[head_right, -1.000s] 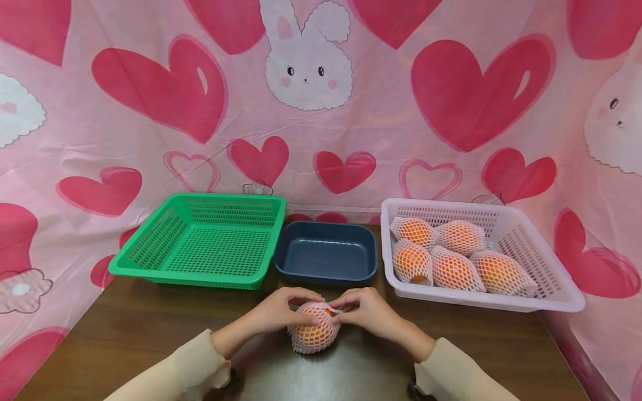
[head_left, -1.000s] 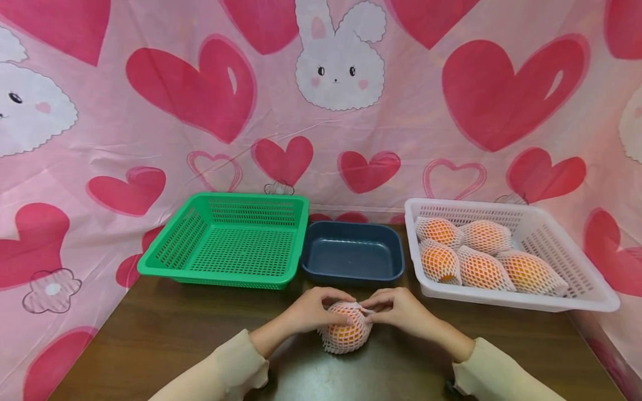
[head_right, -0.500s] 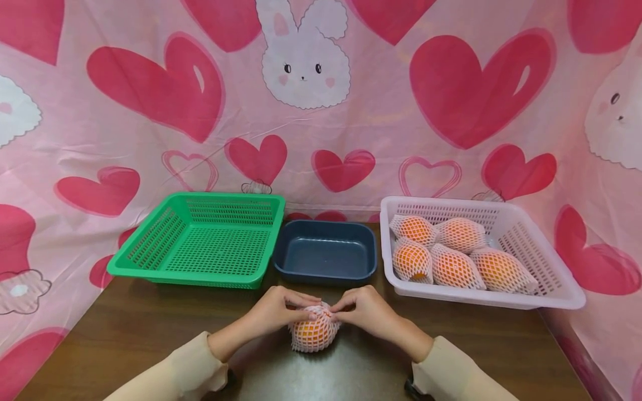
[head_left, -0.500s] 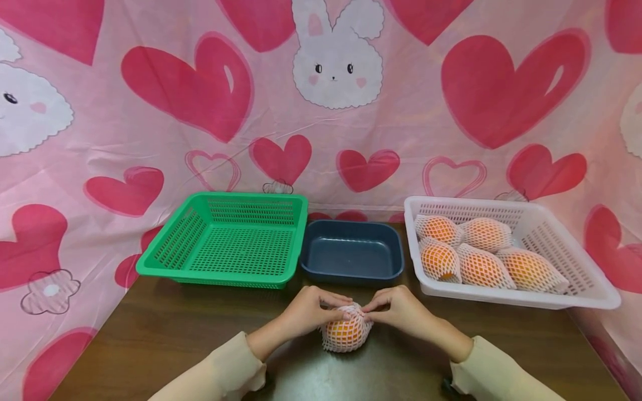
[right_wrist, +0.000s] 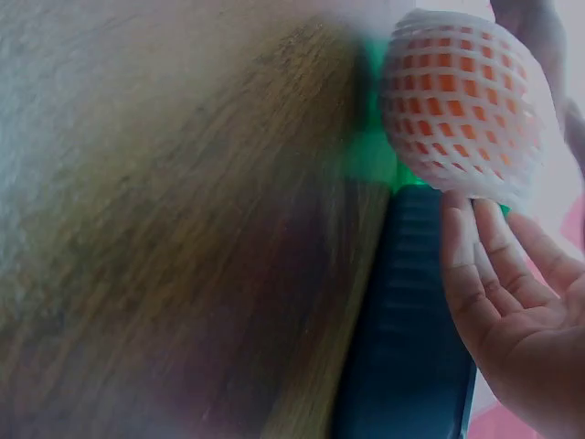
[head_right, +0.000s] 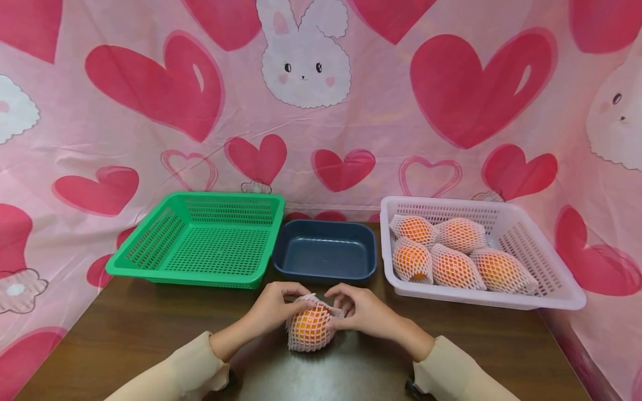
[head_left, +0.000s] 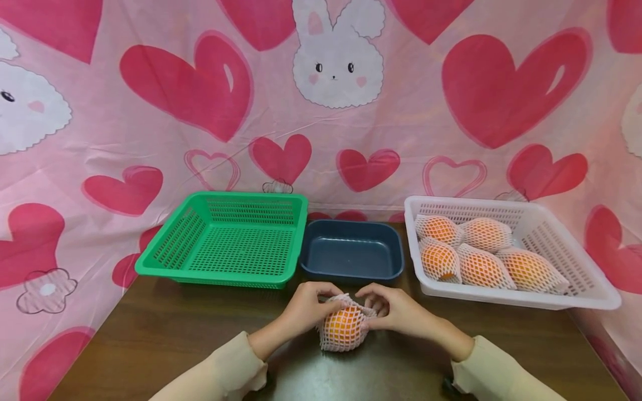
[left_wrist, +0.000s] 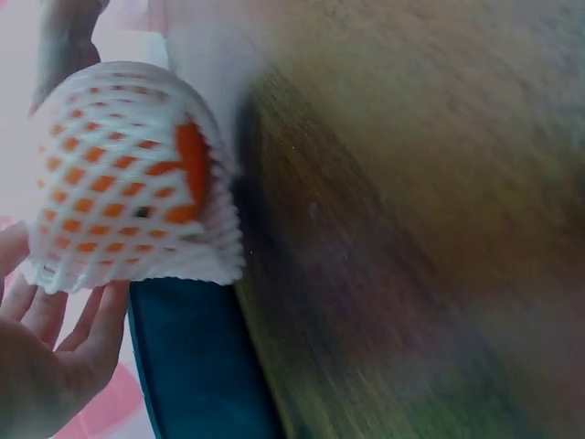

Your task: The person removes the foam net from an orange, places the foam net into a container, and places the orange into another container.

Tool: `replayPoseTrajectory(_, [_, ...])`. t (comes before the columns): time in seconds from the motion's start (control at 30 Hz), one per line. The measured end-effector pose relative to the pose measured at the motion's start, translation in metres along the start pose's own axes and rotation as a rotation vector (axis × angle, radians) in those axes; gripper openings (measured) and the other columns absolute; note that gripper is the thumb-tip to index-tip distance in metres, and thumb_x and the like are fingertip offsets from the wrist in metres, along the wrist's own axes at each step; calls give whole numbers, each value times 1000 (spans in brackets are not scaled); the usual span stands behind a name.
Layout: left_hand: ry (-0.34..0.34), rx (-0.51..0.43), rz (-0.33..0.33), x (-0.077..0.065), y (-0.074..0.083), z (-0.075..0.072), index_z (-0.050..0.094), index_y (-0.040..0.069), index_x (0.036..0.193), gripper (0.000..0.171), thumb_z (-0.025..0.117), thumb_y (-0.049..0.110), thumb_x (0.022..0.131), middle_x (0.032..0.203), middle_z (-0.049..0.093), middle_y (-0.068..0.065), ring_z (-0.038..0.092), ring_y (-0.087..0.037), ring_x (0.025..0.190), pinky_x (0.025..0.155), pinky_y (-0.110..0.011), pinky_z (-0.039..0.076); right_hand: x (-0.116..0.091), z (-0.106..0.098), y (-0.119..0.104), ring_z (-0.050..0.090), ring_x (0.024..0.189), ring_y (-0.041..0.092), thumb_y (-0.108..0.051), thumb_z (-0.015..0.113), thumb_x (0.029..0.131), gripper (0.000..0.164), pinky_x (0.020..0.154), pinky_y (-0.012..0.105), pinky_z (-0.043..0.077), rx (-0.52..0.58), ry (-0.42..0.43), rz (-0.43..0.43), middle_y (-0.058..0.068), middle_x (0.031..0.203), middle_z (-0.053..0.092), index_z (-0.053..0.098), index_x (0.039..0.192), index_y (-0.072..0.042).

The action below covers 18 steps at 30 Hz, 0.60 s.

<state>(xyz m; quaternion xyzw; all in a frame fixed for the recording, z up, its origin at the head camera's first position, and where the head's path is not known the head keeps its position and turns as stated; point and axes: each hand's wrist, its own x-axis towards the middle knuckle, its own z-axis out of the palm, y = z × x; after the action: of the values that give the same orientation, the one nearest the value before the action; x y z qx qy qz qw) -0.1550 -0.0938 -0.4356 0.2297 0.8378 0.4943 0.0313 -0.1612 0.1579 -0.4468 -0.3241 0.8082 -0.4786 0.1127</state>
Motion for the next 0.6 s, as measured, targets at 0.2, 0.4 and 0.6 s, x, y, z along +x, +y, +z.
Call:
replayPoseTrajectory(0.2, [14, -12, 3, 1, -1, 1, 74, 11, 97, 6, 77, 13, 93, 97, 73, 4, 68, -14, 90, 78, -31, 57, 2, 2, -1, 64, 79, 4, -14, 90, 78, 40, 67, 27, 58, -10, 9, -8, -5, 89, 71, 73, 111, 1])
replayPoseTrajectory(0.4, [-69, 2, -3, 1, -1, 1, 74, 10, 108, 18, 78, 18, 93, 107, 73, -2, 67, -20, 101, 80, -32, 58, 2, 2, 2, 58, 73, 0, -12, 88, 80, 26, 59, 24, 53, -90, 63, -96, -7, 83, 72, 80, 101, 1])
replayPoseTrajectory(0.6, [-165, 79, -46, -1, 4, 1, 70, 11, 130, 57, 87, 36, 82, 134, 66, -4, 59, -19, 122, 93, -30, 51, 3, 5, 0, 62, 76, 4, -5, 85, 83, 10, 58, 25, 53, -90, 125, -213, -2, 82, 73, 82, 91, 0])
